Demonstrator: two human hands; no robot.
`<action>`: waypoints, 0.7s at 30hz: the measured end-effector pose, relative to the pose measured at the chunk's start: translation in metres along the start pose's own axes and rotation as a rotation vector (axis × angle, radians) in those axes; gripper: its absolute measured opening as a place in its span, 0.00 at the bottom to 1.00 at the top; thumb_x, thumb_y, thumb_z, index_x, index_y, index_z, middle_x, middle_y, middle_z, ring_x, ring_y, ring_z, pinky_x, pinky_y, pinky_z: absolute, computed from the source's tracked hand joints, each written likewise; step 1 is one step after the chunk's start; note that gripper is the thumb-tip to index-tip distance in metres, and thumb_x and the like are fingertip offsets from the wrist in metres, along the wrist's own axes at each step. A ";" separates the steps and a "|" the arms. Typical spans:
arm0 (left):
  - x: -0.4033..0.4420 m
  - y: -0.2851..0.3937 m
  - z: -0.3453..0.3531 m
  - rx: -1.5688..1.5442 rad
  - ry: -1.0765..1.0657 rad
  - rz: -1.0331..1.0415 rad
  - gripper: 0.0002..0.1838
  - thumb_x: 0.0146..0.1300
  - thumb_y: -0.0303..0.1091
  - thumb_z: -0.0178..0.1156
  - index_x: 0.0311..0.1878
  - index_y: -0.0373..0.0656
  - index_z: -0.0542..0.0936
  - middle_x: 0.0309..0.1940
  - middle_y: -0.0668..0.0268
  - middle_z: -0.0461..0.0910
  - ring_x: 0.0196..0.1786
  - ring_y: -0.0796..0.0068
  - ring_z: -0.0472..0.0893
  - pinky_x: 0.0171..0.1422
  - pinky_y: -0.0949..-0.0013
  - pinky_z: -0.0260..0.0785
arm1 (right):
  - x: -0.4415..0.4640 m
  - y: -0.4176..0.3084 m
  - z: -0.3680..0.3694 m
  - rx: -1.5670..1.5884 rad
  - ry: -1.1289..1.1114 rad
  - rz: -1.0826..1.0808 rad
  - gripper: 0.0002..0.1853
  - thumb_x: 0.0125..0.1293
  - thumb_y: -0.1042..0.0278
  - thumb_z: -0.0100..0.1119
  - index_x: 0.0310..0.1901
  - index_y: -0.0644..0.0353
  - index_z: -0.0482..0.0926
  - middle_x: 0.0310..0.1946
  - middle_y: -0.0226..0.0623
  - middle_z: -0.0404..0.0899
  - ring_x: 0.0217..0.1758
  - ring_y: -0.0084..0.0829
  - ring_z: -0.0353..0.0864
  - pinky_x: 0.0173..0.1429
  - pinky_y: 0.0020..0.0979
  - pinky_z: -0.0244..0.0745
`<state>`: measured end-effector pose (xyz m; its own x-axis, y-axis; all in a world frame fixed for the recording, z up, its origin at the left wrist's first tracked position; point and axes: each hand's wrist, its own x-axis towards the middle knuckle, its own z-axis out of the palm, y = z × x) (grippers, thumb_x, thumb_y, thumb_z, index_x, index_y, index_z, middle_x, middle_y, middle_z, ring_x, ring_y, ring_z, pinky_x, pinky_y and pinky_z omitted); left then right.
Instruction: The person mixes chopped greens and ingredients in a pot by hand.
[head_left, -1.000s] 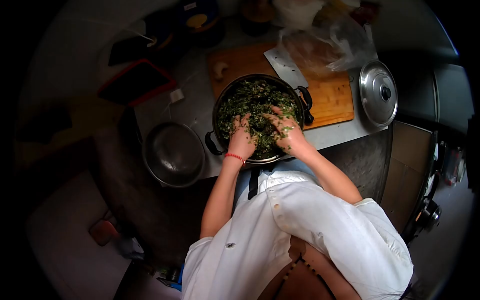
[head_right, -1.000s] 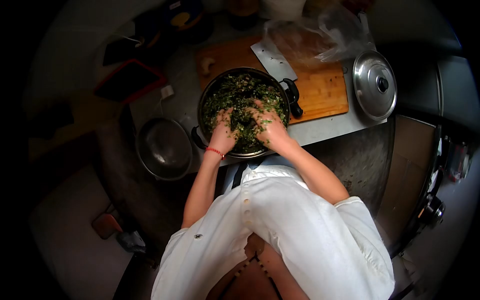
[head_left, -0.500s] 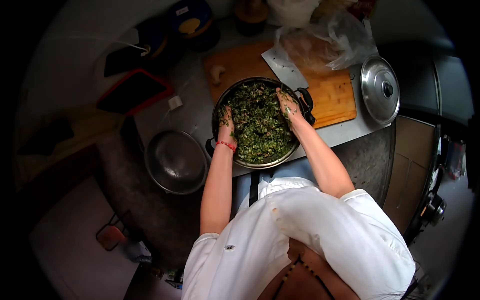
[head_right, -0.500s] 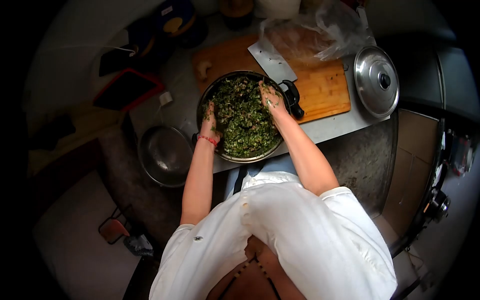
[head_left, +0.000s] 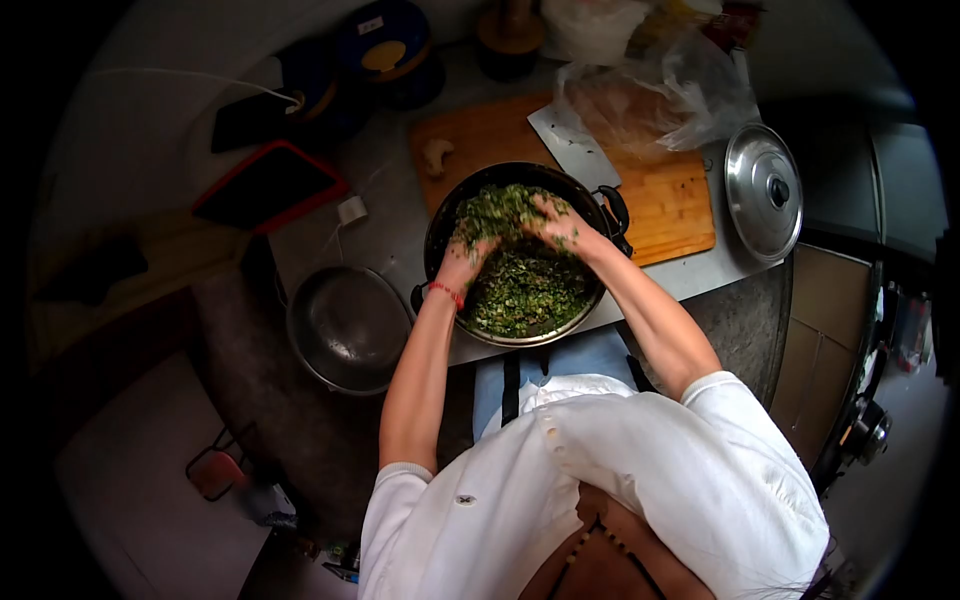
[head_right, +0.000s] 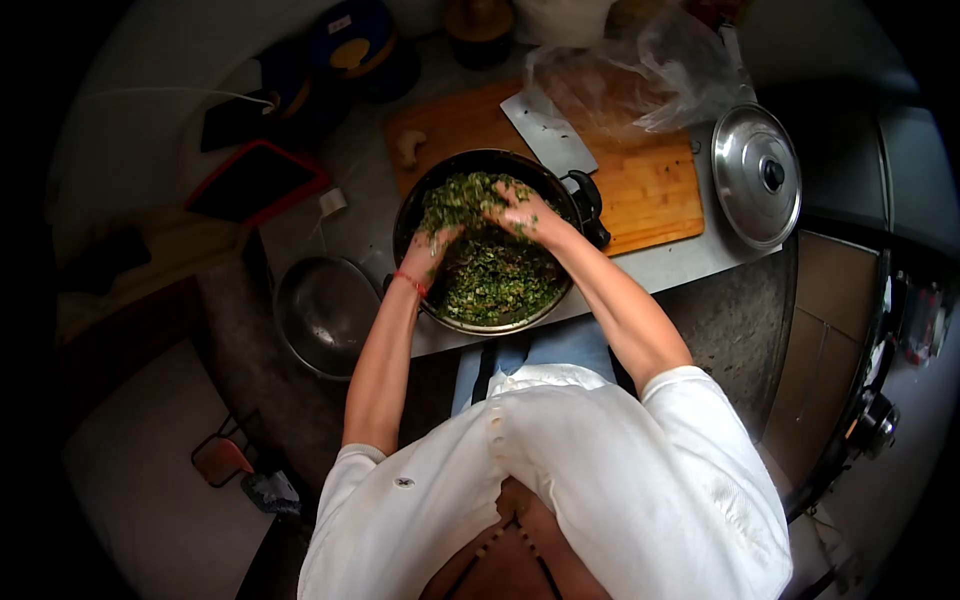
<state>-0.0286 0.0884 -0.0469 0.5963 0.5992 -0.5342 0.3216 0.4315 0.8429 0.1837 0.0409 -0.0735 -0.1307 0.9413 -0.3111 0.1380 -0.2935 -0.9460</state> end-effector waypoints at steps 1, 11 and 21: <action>-0.020 0.019 0.007 0.145 0.040 0.092 0.25 0.51 0.38 0.55 0.51 0.37 0.64 0.50 0.58 0.63 0.47 0.65 0.67 0.53 0.69 0.58 | -0.016 -0.012 0.001 -0.310 -0.001 -0.169 0.18 0.48 0.64 0.50 0.40 0.64 0.67 0.51 0.47 0.61 0.58 0.40 0.55 0.60 0.32 0.50; -0.075 0.011 0.074 1.057 0.020 0.090 0.28 0.44 0.34 0.54 0.50 0.32 0.61 0.50 0.45 0.59 0.55 0.47 0.57 0.59 0.53 0.47 | -0.108 -0.081 0.044 -1.121 -0.220 -0.081 0.29 0.49 0.63 0.48 0.56 0.58 0.59 0.56 0.53 0.51 0.61 0.53 0.44 0.61 0.51 0.38; -0.018 -0.021 0.071 1.307 0.065 -0.060 0.09 0.46 0.30 0.49 0.29 0.39 0.76 0.29 0.56 0.75 0.33 0.61 0.75 0.36 0.59 0.66 | -0.063 -0.022 0.058 -1.314 -0.128 -0.096 0.24 0.52 0.68 0.42 0.53 0.62 0.61 0.59 0.48 0.47 0.63 0.54 0.39 0.54 0.59 0.47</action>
<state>0.0063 0.0204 -0.0505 0.5317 0.6489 -0.5442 0.8395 -0.4884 0.2379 0.1316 -0.0219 -0.0384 -0.2746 0.9055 -0.3233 0.9558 0.2204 -0.1946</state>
